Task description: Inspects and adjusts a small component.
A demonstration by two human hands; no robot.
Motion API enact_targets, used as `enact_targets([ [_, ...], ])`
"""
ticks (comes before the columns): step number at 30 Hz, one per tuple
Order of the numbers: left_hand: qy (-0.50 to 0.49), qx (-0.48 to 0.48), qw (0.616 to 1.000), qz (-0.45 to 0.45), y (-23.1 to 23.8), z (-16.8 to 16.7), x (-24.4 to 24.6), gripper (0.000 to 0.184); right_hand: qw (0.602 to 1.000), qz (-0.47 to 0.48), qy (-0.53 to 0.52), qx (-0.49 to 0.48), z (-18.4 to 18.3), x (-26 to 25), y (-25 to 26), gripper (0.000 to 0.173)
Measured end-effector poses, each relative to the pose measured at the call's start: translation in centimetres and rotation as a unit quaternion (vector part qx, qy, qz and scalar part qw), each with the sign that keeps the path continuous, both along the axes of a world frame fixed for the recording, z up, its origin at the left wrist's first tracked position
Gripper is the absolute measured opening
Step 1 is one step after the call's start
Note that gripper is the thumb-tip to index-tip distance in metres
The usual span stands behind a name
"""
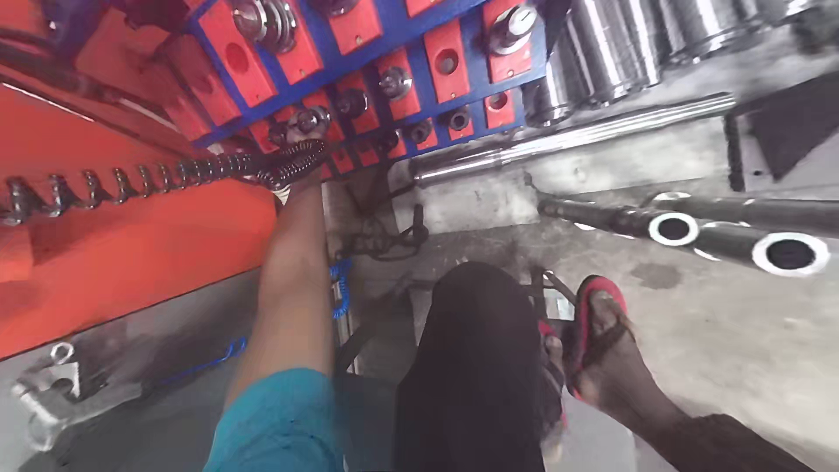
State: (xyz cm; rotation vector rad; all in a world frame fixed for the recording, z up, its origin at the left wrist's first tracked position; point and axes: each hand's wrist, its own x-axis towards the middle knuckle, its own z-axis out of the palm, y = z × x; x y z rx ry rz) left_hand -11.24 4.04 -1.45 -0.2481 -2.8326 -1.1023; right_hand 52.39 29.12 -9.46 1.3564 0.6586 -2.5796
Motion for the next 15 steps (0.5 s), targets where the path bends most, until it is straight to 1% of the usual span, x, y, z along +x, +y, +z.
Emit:
enact_targets([
  [2,-0.060,-0.061,0.991,0.102,2.1,2.0,1.3,0.063,0.998,0.028,0.037,0.041,-0.1,0.7,0.1,0.066],
  [3,-0.077,-0.077,0.986,0.123,2.5,2.8,1.8,0.066,0.998,0.007,0.053,-0.013,-0.1,0.9,0.1,0.072],
  [4,-0.075,-0.066,0.988,0.116,2.5,3.5,2.6,0.066,0.995,-0.012,0.078,-0.064,0.2,0.8,0.2,0.077],
  [5,-0.063,-0.022,0.994,0.091,2.5,4.4,3.5,0.064,0.992,-0.013,0.101,-0.079,1.4,0.2,0.5,0.076],
  [6,-0.060,0.021,0.995,0.071,2.8,5.6,4.8,0.063,0.996,0.010,0.073,-0.047,5.2,-1.3,1.2,0.068],
  [7,-0.049,0.055,0.995,0.064,2.7,5.9,5.6,0.062,0.996,0.048,-0.073,0.008,11.5,-4.5,1.9,0.059],
  [8,-0.039,0.070,0.995,0.056,2.3,5.9,6.2,0.063,0.965,0.086,-0.247,-0.015,17.3,-8.5,3.0,0.053],
  [9,-0.024,0.056,0.997,0.051,1.4,5.6,6.8,0.064,0.960,0.096,-0.263,0.000,17.4,-8.5,2.5,0.052],
  [10,0.000,0.028,0.998,0.050,0.6,5.4,7.3,0.064,0.994,0.041,-0.104,-0.014,12.4,-4.5,1.6,0.060],
  [11,0.029,0.002,0.998,0.052,-0.4,5.1,7.5,0.063,0.996,0.006,0.045,-0.075,6.3,-1.1,1.1,0.069],
  [12,0.036,-0.030,0.997,0.066,-0.9,5.6,8.2,0.061,0.991,-0.010,0.082,-0.102,2.5,0.3,0.4,0.076],
  [13,0.018,-0.064,0.994,0.090,-1.2,6.5,9.2,0.058,0.992,-0.011,0.073,-0.099,1.0,0.6,0.1,0.078],
  [14,-0.016,-0.084,0.991,0.104,-1.4,7.4,10.4,0.056,0.996,0.001,0.060,-0.072,1.1,0.8,-0.1,0.076],
  [15,-0.036,-0.083,0.991,0.096,-2.0,7.7,11.7,0.053,0.998,0.026,0.061,-0.016,2.2,0.7,-0.1,0.070],
])
